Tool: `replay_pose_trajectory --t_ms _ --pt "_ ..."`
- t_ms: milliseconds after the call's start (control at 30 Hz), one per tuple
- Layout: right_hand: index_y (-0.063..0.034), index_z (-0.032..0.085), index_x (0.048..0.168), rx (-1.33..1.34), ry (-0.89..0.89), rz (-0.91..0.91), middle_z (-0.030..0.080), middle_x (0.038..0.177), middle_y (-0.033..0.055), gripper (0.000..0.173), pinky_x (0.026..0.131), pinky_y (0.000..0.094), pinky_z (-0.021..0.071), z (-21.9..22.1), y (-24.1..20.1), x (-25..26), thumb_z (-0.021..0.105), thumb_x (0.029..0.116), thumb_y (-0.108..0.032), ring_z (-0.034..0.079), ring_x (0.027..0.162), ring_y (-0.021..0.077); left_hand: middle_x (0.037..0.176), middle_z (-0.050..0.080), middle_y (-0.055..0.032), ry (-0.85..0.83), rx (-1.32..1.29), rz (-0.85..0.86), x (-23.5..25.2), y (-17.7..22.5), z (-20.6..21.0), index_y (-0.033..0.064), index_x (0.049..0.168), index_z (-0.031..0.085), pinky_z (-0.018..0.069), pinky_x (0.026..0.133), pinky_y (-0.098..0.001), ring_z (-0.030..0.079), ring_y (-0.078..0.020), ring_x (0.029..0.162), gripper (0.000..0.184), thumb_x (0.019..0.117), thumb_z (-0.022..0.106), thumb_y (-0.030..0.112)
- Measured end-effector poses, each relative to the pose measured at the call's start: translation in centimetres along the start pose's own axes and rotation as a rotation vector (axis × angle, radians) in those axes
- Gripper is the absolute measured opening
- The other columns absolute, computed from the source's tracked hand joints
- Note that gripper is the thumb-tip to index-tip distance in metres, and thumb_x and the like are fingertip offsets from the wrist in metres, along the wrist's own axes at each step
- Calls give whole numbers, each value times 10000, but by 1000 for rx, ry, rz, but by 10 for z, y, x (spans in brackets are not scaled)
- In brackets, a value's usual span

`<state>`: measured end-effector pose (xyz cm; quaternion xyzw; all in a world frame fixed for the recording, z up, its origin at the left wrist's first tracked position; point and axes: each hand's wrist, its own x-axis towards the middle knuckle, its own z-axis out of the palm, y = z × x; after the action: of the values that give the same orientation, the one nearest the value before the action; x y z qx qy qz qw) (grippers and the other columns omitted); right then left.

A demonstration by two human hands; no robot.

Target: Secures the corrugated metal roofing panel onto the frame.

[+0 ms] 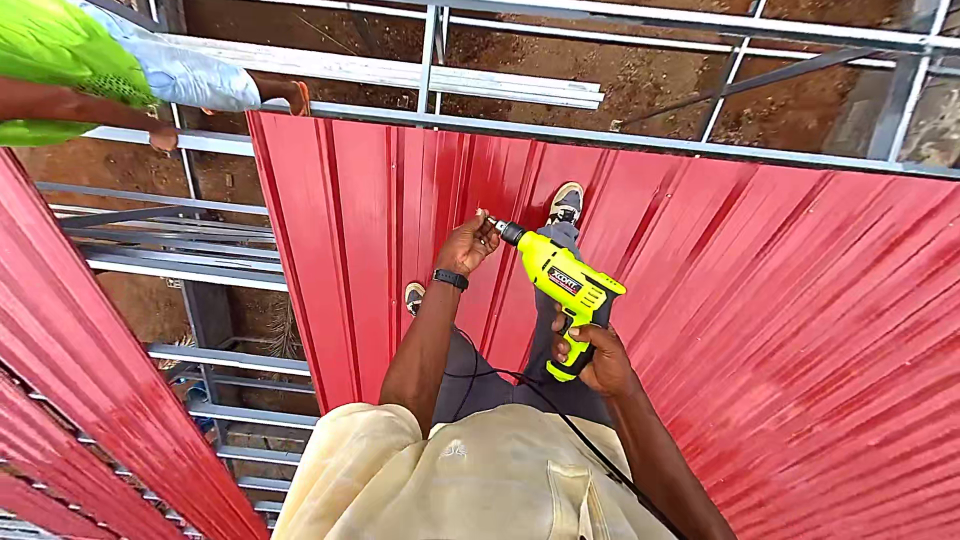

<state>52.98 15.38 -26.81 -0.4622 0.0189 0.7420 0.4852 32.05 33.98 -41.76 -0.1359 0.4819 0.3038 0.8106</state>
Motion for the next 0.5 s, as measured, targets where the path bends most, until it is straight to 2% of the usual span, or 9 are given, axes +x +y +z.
replay_pose_trajectory --t_ms 100,233,333,367,433,500 --pt "8 509 1296 18 20 16 669 989 177 432 533 372 578 -6 2 9 632 888 -64 642 608 211 950 682 -83 7 2 2 14 -4 -3 57 1171 616 587 711 -294 668 -154 771 251 1056 558 272" --pt "18 504 1291 -34 56 19 674 994 193 428 535 378 572 -11 0 24 621 885 -51 637 603 220 932 675 -82 -1 48 11 32 -1 -10 49 1150 624 586 711 -299 660 -153 761 238 1060 549 256" --pt "47 515 1231 -353 128 -20 687 946 192 398 540 369 560 -13 -13 42 625 857 -34 626 596 224 889 681 -79 34 78 -3 49 4 -9 41 1090 641 591 701 -303 665 -154 735 225 1053 562 247" --pt "46 508 1248 -504 150 -26 696 955 186 433 556 371 564 -13 -20 49 643 845 -38 640 622 238 877 677 -82 48 73 -15 56 6 -9 34 1077 645 590 699 -306 662 -157 727 229 1049 570 248" --pt "9 521 1294 -810 198 -30 733 991 131 515 601 381 593 -11 -32 67 693 818 -87 691 699 240 882 669 -84 62 36 -34 73 7 -9 32 1088 634 592 721 -314 661 -163 743 229 1047 573 249" --pt "-42 536 1341 -1038 238 -45 748 1040 56 584 702 371 632 -13 -36 87 720 797 -146 732 828 184 894 667 -83 67 -26 -44 96 7 -9 45 1103 619 596 752 -333 666 -172 766 217 1047 570 248"
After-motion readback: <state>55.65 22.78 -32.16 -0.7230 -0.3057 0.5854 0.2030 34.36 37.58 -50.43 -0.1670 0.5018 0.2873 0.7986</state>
